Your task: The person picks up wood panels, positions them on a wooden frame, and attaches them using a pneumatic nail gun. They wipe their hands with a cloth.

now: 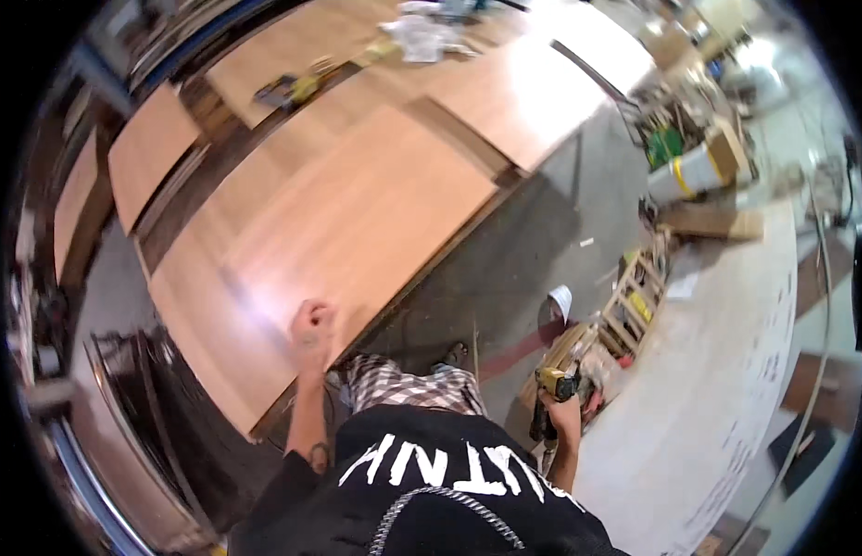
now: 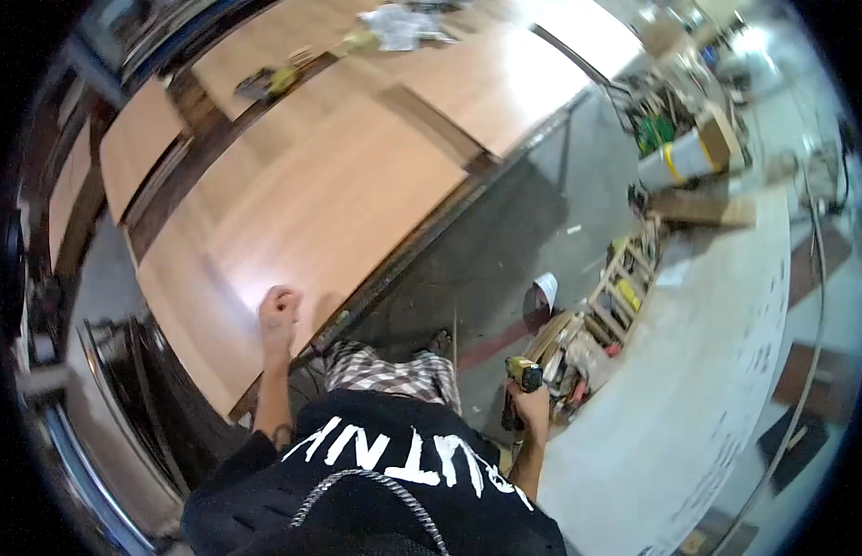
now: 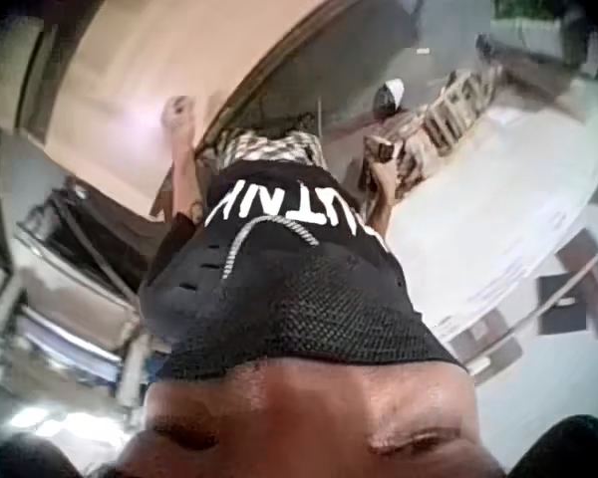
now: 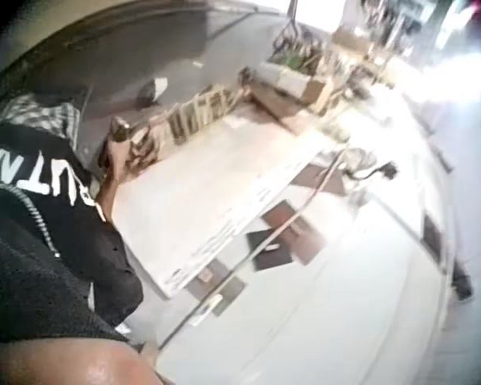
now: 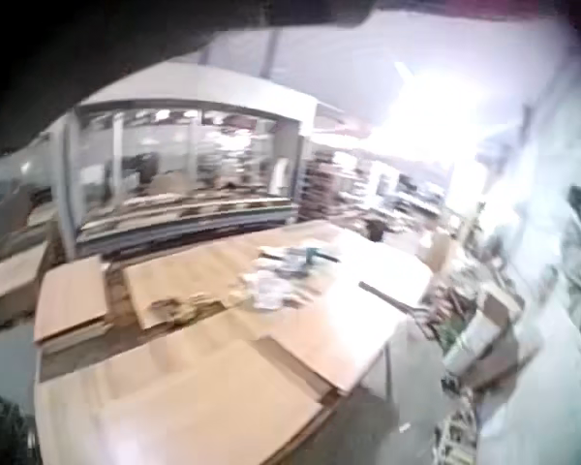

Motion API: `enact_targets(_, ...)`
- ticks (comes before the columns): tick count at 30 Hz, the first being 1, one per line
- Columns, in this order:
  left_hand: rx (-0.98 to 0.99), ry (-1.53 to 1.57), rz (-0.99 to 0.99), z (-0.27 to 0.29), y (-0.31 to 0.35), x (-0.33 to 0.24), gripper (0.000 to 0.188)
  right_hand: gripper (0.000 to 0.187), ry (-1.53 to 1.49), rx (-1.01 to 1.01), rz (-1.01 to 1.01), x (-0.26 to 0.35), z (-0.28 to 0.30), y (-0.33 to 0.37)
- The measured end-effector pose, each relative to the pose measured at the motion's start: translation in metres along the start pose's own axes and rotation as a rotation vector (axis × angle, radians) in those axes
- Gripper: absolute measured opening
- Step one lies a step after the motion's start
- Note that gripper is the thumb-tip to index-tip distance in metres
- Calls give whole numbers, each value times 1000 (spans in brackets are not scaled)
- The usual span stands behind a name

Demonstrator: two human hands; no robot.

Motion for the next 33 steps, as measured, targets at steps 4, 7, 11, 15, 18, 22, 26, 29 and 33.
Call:
enact_targets(4, 309, 51, -267, -145, -31, -118, 16, 36, -107, -35, -38, -8, 48, -1)
enact_targets(7, 437, 75, -701, -237, -62, -176, 25, 36, -253, -53, 54, -46, 69, -35)
enact_targets(11, 561, -122, -804, -319, -126, -184, 30, 36, -194, -43, -70, -7, 95, -53)
enact_targets(15, 341, -169, -893, -381, -164, -193, 33, 37, -168, 80, -202, 9, 113, -92)
enact_targets(18, 275, -137, -725, -422, -182, -191, 30, 40, -49, 14, -129, 17, 121, -132)
enact_targets(22, 201, 73, -293, -431, -171, -196, 26, 37, -74, 82, -112, 63, 165, -181)
enact_targets(26, 124, 38, -208, -448, -171, -189, 37, 28, -314, 135, 52, 119, 234, -244)
enact_targets(29, 186, 71, -98, -444, -192, -218, 44, 27, -745, 343, 150, 196, 276, -291)
enact_targets(33, -8, 137, -58, -440, -231, -219, 26, 44, -834, 293, 463, 319, 326, -370)
Point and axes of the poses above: each hand's wrist, its own y-axis away from the middle knuckle, its own z-axis out of the back of the hand, x = y × z, the point moved 1 cm from there along -y, towards the middle knuckle, and after that the axes turned 14 degrees about -z, right-handed, at the moved point
